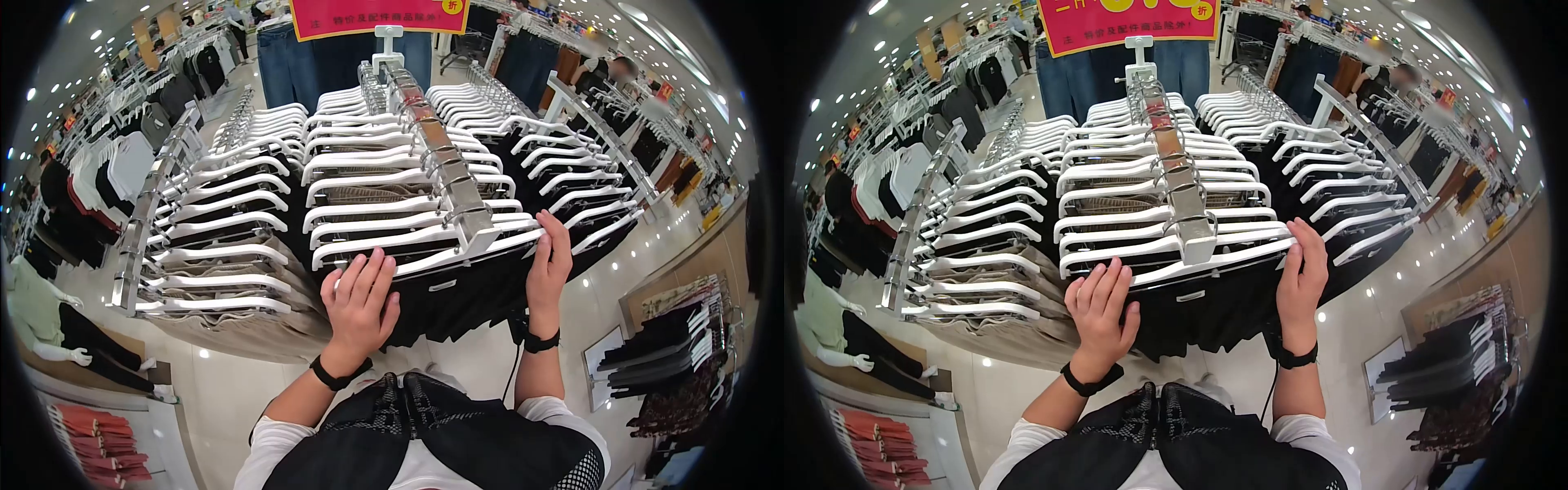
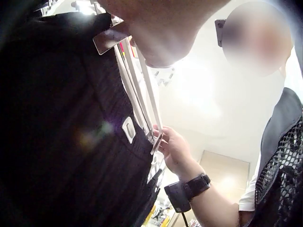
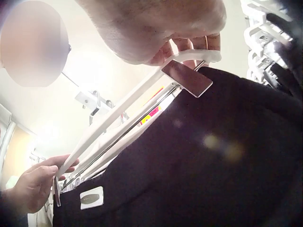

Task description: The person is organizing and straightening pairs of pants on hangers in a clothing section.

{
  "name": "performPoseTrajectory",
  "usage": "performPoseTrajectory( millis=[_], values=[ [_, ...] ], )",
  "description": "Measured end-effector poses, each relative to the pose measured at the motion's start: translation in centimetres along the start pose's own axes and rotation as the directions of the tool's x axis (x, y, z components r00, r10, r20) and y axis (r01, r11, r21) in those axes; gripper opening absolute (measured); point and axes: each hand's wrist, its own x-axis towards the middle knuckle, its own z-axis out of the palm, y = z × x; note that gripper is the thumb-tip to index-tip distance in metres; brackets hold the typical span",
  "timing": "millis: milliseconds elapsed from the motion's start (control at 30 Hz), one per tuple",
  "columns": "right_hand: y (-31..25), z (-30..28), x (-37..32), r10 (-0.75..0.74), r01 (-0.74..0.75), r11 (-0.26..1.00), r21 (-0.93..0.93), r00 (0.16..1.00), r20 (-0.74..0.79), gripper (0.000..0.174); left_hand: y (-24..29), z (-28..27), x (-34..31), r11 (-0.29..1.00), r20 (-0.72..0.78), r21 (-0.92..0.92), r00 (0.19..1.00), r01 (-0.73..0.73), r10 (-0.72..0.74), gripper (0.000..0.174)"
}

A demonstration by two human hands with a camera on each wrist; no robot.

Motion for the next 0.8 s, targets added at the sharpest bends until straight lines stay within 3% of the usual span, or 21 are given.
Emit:
performPoseTrajectory(
  millis=[400, 567, 800],
  values=[
    [-1.2, 0.8, -1.2, 0.049, -0.050, 0.996, -0.071, 0.999, -0.010, 0.038, -1.1, -0.1, 0.0, 0.993, -0.012, -0.070, 0.995, -0.096, 0.095, 0.058],
    [-2.1, 0.9, -1.3, 0.052, -0.050, 0.983, -0.176, 0.999, 0.007, 0.049, -1.3, 0.2, -0.1, 0.992, -0.025, -0.082, 0.995, -0.100, 0.099, 0.058],
    [-1.7, 1.0, -1.4, 0.021, -0.019, 0.978, -0.209, 1.000, 0.007, 0.051, -1.2, 0.2, 0.0, 0.994, -0.020, -0.068, 0.996, -0.091, 0.089, 0.057]
  ],
)
